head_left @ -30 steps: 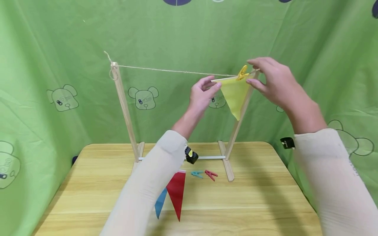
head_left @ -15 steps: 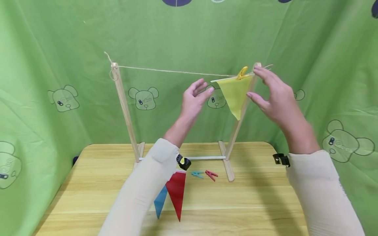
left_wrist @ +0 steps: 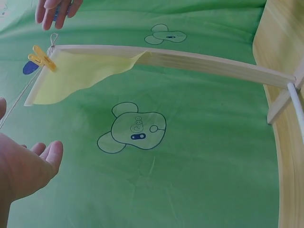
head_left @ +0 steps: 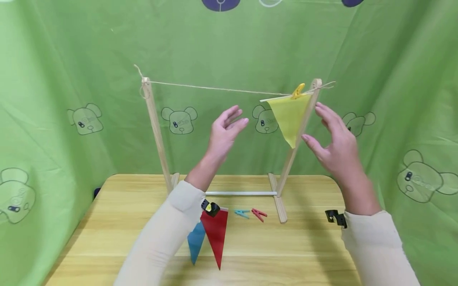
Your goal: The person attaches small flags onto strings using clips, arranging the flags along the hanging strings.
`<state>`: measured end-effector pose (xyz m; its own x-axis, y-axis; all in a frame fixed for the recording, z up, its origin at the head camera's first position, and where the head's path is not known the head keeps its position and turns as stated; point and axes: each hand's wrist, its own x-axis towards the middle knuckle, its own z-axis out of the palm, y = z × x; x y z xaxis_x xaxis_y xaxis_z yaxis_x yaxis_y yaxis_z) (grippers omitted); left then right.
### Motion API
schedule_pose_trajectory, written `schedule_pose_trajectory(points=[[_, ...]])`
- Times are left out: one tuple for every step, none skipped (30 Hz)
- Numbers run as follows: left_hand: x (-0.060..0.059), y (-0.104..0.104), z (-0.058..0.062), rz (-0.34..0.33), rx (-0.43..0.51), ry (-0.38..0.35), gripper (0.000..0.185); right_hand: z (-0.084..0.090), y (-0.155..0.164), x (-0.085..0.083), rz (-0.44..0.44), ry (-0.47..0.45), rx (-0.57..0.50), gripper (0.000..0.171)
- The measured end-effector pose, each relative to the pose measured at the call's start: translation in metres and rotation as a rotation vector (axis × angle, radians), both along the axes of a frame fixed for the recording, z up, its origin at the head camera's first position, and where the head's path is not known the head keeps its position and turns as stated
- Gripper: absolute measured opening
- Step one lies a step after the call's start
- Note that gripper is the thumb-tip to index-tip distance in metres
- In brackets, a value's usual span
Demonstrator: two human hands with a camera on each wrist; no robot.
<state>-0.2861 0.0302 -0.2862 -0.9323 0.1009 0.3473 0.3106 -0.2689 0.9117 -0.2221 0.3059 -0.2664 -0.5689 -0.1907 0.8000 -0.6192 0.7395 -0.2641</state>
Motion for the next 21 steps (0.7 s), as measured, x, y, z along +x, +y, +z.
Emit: schedule_pose_trajectory(points=[[0.001,-0.002,-0.002,0.0,0.001,0.001,0.063,-0.004,-0.001,0.001,0.003,0.006,-0.015,0.08],[0.002,-0.003,-0.003,0.002,0.002,0.001,0.062,-0.008,-0.002,0.001,0.007,0.009,-0.032,0.079],[0.003,-0.005,-0.005,0.002,0.004,0.002,0.062,-0.012,-0.004,0.001,0.016,0.018,-0.048,0.078],[0.004,-0.007,-0.007,0.004,0.004,0.003,0.062,-0.016,-0.005,0.002,0.023,0.025,-0.061,0.077],[0.005,-0.009,-0.009,0.005,0.003,0.004,0.062,-0.02,-0.005,0.002,0.03,0.029,-0.071,0.077],[0.006,-0.011,-0.011,0.006,0.0,0.007,0.063,-0.024,-0.006,0.002,0.038,0.03,-0.08,0.077],[0.007,-0.013,-0.013,0.008,-0.003,0.006,0.063,-0.028,-0.007,0.003,0.044,0.027,-0.083,0.077],[0.008,-0.016,-0.015,0.008,-0.006,0.008,0.063,-0.032,-0.007,0.003,0.048,0.019,-0.086,0.077],[0.009,-0.018,-0.017,0.009,-0.009,0.01,0.064,-0.036,-0.007,0.003,0.053,0.012,-0.088,0.077],[0.01,-0.02,-0.019,0.009,-0.013,0.012,0.064,-0.04,-0.007,0.004,0.055,0.002,-0.087,0.077],[0.011,-0.023,-0.021,0.01,-0.017,0.012,0.065,-0.044,-0.007,0.004,0.058,-0.005,-0.086,0.077],[0.012,-0.025,-0.023,0.011,-0.021,0.011,0.065,-0.048,-0.007,0.004,0.06,-0.012,-0.084,0.078],[0.013,-0.027,-0.025,0.011,-0.023,0.008,0.066,-0.052,-0.008,0.004,0.063,-0.018,-0.084,0.078],[0.013,-0.029,-0.028,0.013,-0.025,0.006,0.065,-0.055,-0.008,0.004,0.066,-0.025,-0.085,0.078],[0.013,-0.032,-0.03,0.016,-0.028,0.003,0.065,-0.059,-0.009,0.004,0.07,-0.029,-0.084,0.079],[0.014,-0.034,-0.033,0.019,-0.03,0.0,0.064,-0.062,-0.01,0.003,0.073,-0.032,-0.084,0.079],[0.014,-0.037,-0.035,0.024,-0.033,-0.003,0.063,-0.065,-0.011,0.003,0.08,-0.03,-0.084,0.078],[0.014,-0.039,-0.038,0.028,-0.037,-0.005,0.062,-0.069,-0.012,0.002,0.084,-0.032,-0.084,0.078],[0.014,-0.041,-0.04,0.033,-0.042,-0.006,0.061,-0.072,-0.012,0.002,0.09,-0.034,-0.086,0.078],[0.015,-0.043,-0.043,0.037,-0.048,-0.007,0.06,-0.075,-0.013,0.001,0.095,-0.036,-0.087,0.077],[0.016,-0.045,-0.046,0.039,-0.056,-0.009,0.06,-0.079,-0.013,0.001,0.099,-0.039,-0.089,0.076]])
